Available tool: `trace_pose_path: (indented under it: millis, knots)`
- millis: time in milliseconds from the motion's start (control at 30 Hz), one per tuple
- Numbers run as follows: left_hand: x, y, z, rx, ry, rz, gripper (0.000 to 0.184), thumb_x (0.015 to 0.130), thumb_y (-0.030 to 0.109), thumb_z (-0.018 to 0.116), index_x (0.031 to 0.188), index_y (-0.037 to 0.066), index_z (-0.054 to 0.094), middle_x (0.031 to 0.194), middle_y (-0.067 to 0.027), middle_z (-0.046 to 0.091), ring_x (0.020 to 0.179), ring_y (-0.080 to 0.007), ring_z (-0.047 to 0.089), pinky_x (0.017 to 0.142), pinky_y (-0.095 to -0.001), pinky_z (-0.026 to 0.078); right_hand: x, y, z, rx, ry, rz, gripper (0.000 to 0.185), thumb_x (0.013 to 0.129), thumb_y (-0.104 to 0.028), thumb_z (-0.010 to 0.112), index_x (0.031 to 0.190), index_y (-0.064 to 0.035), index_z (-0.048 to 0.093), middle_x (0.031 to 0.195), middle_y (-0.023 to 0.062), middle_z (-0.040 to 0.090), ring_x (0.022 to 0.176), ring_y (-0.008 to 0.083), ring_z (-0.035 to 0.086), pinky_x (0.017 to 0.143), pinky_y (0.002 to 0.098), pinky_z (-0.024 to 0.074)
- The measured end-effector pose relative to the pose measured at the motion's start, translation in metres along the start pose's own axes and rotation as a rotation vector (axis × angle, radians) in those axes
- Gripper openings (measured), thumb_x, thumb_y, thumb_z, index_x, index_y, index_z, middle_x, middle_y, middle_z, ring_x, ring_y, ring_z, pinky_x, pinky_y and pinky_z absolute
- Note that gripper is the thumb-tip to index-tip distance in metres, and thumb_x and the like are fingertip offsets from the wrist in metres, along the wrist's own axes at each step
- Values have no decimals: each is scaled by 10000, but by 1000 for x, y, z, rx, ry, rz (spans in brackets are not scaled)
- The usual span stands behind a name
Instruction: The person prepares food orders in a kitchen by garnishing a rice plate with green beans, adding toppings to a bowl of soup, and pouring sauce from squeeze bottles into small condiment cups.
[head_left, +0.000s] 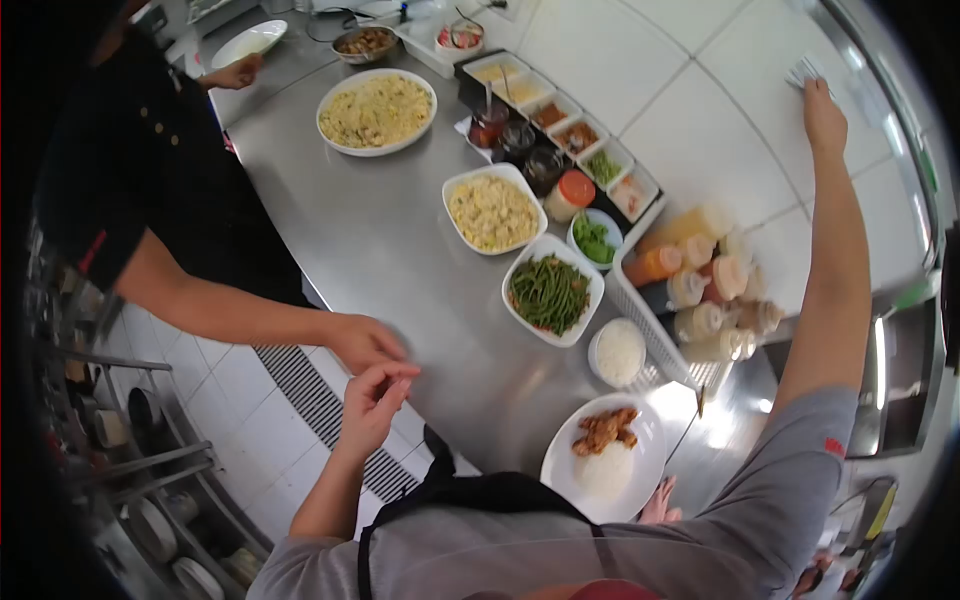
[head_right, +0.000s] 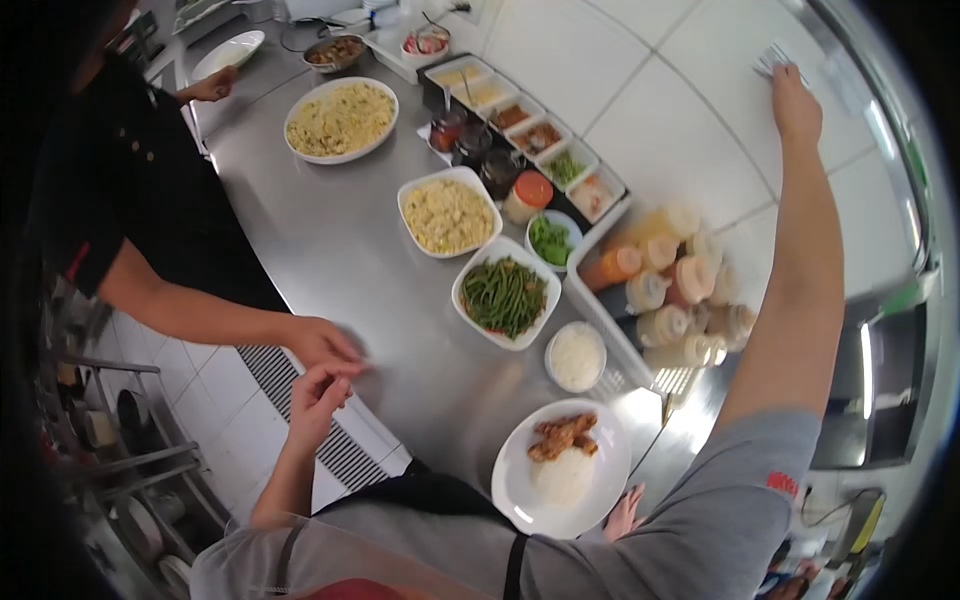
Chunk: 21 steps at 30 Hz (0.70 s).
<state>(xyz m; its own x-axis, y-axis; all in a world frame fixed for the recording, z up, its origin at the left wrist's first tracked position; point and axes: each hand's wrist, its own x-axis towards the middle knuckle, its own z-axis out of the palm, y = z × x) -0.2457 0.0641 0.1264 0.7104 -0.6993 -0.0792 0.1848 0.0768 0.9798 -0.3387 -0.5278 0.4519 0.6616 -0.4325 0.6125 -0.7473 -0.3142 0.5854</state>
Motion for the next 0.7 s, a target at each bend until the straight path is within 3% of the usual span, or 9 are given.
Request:
trace_pose_path:
  millis: [100,267,333,367,433,467,533,633,700]
  knots:
    - [-3,-3,13,-38,-110,-13,159,816,19,516,955,19,592,683,26,507,589,-29,429,527,-156,338,-3,8,46,0,-14,-23,235,867,-221,375,1032,-128,514,991,73,548,801,296,585,670,404,482]
    - [-25,10,61,118,-551,-28,152,826,20,499,951,-16,577,737,-11,515,639,-55,481,569,-169,385,-158,-77,-107,531,236,-315,154,771,-129,483,890,-79,566,890,103,560,760,280,576,633,361,477]
    - [-27,19,84,56,-587,-65,159,837,54,499,950,-31,572,790,-44,551,669,-75,506,584,-183,400,-228,-82,-159,689,127,-454,161,780,-137,479,913,-90,556,914,80,561,733,237,586,599,337,484]
    - [-26,23,100,-32,-564,-60,171,842,72,498,952,-39,567,827,-68,573,693,-89,528,602,-194,413,-256,-85,-184,795,-329,-423,149,783,-125,474,895,-75,560,885,75,569,731,214,594,573,321,494]
    - [-20,21,134,-279,-346,-104,200,854,85,483,984,-51,552,913,-124,593,778,-135,569,676,-231,444,-319,-91,-151,993,324,-697,243,847,-251,452,1052,-140,521,982,60,565,773,271,589,660,362,488]
    - [-20,28,142,-275,-368,-116,200,854,85,483,984,-51,552,913,-124,593,778,-135,569,676,-231,444,-349,-93,-174,1142,44,-609,329,679,-183,630,993,-88,604,959,55,593,664,168,575,518,282,466]
    - [-20,43,158,-485,-659,-146,215,848,54,487,1024,-60,535,960,-149,591,850,-165,578,755,-268,451,-390,-93,-186,1041,332,-807,272,651,-150,621,920,-109,616,974,49,585,645,126,563,492,235,444]
    - [-44,26,173,-107,-437,13,225,836,36,505,1036,-65,530,972,-138,588,867,-165,570,775,-271,447,-439,-84,-202,1129,183,-714,311,646,-137,645,949,-95,591,1067,61,546,697,152,565,554,258,466]
    - [-72,18,185,-111,-352,27,231,819,19,528,1029,-76,531,963,-128,591,870,-161,566,779,-262,439,-465,-70,-202,1745,163,-160,345,671,-131,680,987,-79,552,1087,69,533,735,176,558,599,283,468]
